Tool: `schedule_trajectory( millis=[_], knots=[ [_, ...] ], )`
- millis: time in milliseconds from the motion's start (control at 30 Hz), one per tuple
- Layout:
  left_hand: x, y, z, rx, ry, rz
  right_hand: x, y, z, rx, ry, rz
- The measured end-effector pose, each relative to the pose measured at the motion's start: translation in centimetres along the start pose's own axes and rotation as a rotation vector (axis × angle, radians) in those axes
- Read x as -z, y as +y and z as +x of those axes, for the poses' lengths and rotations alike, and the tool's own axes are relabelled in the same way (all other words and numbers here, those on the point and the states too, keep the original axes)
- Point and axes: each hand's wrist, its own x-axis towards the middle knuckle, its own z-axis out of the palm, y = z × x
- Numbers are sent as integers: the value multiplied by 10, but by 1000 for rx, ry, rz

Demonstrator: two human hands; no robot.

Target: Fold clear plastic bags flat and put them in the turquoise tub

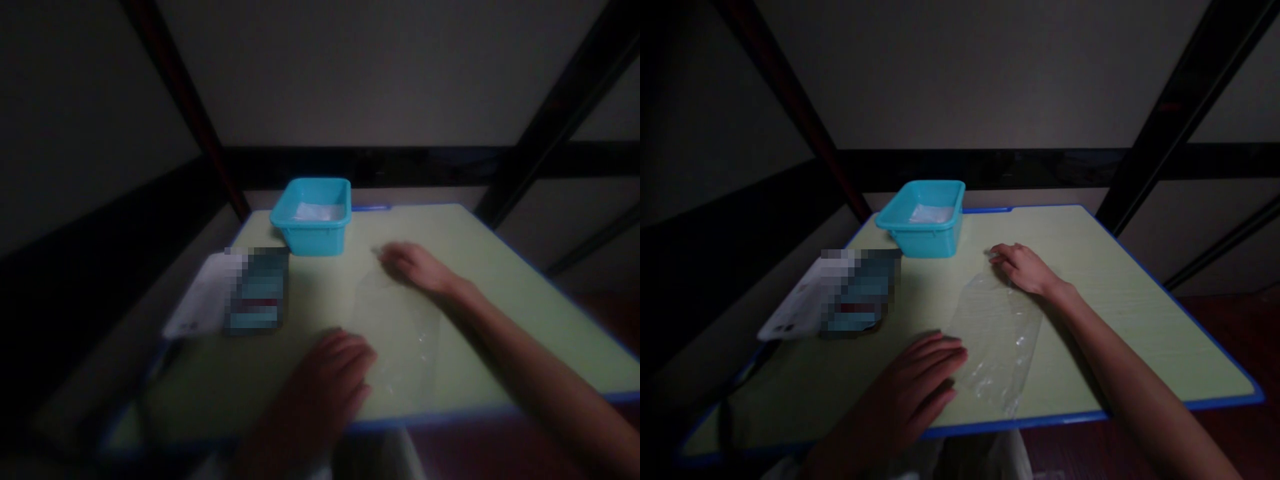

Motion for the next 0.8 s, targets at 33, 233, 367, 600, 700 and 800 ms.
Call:
schedule_trajectory(
  millis=[33, 233, 367, 600, 700, 800],
  knots=[
    [0, 0, 0, 2, -4, -9, -1, 0, 0, 19, -1, -18],
    [3, 0, -4, -15, -22, -73, -9, 3, -1, 106, -62, -72],
    [5, 0, -7, -20, -80, -96, -19, -1, 0, 172, -104, -85],
    [14, 1, -2, -77, -153, -186, -33, -17, 3, 335, -132, -83],
    [19, 3, 0, -111, -198, -215, -38, -24, 2, 376, -157, -60],
    [18, 3, -2, -123, -201, -237, -38, -29, 1, 405, -177, -12]
  ],
)
